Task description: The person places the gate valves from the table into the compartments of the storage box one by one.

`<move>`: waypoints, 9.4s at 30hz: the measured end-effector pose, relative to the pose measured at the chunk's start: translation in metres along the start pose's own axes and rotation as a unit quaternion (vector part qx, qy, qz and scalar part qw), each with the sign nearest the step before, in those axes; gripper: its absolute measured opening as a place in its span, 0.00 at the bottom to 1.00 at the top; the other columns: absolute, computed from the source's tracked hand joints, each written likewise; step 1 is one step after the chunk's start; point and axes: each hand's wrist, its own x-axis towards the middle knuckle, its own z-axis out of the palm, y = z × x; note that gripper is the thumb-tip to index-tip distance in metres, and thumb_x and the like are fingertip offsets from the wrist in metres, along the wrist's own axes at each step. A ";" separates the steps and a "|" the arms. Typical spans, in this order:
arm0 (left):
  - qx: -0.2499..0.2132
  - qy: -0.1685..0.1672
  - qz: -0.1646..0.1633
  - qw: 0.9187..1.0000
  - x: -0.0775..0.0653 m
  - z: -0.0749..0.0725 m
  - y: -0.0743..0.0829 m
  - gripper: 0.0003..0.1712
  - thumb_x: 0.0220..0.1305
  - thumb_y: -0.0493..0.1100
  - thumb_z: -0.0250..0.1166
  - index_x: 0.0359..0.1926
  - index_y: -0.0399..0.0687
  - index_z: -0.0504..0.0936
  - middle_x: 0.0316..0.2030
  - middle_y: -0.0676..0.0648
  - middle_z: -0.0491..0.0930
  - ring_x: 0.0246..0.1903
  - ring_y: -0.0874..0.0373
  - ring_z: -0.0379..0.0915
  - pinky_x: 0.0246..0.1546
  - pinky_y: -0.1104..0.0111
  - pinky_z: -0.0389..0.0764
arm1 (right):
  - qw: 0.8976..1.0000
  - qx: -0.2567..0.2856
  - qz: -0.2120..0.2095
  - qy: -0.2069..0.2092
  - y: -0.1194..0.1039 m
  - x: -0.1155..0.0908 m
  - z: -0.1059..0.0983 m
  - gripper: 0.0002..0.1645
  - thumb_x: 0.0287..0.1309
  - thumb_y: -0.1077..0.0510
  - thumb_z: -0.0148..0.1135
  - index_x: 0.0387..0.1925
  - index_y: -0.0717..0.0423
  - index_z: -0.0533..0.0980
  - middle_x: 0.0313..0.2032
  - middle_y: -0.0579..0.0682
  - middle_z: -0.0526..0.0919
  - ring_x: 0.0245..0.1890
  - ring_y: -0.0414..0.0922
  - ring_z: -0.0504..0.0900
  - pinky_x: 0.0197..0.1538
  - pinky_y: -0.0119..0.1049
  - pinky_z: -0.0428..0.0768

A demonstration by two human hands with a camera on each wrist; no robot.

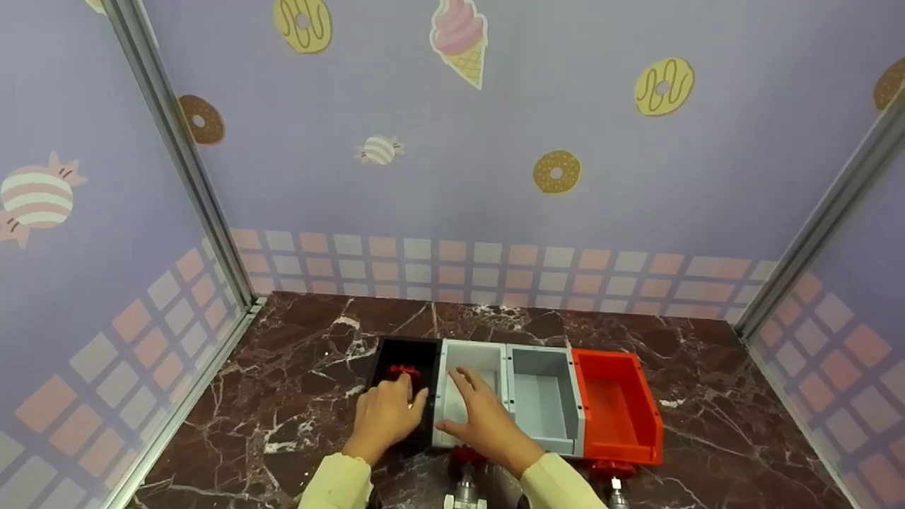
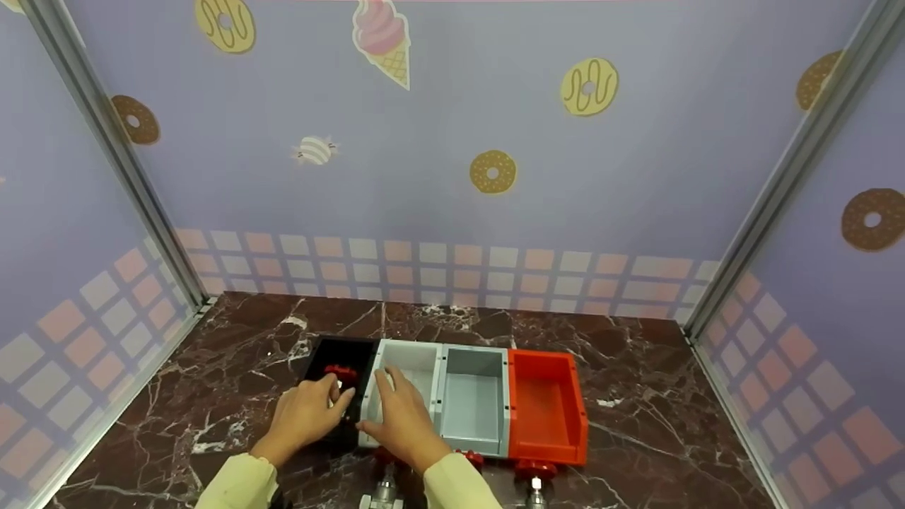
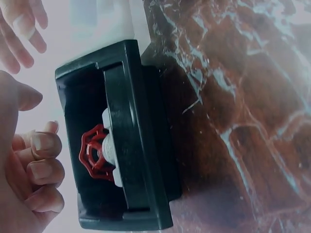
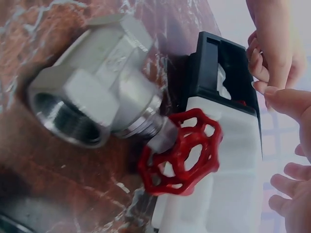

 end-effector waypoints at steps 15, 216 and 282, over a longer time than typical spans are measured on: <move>0.005 -0.075 -0.005 0.997 0.001 0.010 0.017 0.25 0.55 0.67 0.54 0.21 0.53 0.71 0.12 0.52 0.66 0.10 0.57 0.61 0.11 0.65 0.60 | 0.999 -0.009 -0.034 0.014 0.005 -0.026 -0.002 0.35 0.44 0.42 0.68 0.53 0.48 0.68 0.50 0.48 0.71 0.49 0.48 0.74 0.48 0.46 0.73; 0.020 -0.044 -0.027 0.998 -0.001 0.027 0.027 0.21 0.54 0.60 0.58 0.25 0.46 0.78 0.21 0.42 0.78 0.20 0.47 0.74 0.17 0.55 0.71 | 0.993 -0.105 -0.037 -0.041 0.021 -0.026 -0.031 0.70 0.18 0.48 0.78 0.65 0.65 0.52 0.62 0.67 0.61 0.61 0.59 0.64 0.60 0.48 0.67; 0.029 -0.068 -0.034 0.997 -0.001 0.024 0.028 0.23 0.55 0.61 0.57 0.28 0.44 0.79 0.22 0.42 0.78 0.22 0.46 0.76 0.19 0.54 0.71 | 0.995 -0.099 -0.011 -0.026 0.038 0.013 -0.019 0.70 0.14 0.54 0.79 0.64 0.69 0.53 0.60 0.66 0.63 0.57 0.61 0.68 0.57 0.48 0.70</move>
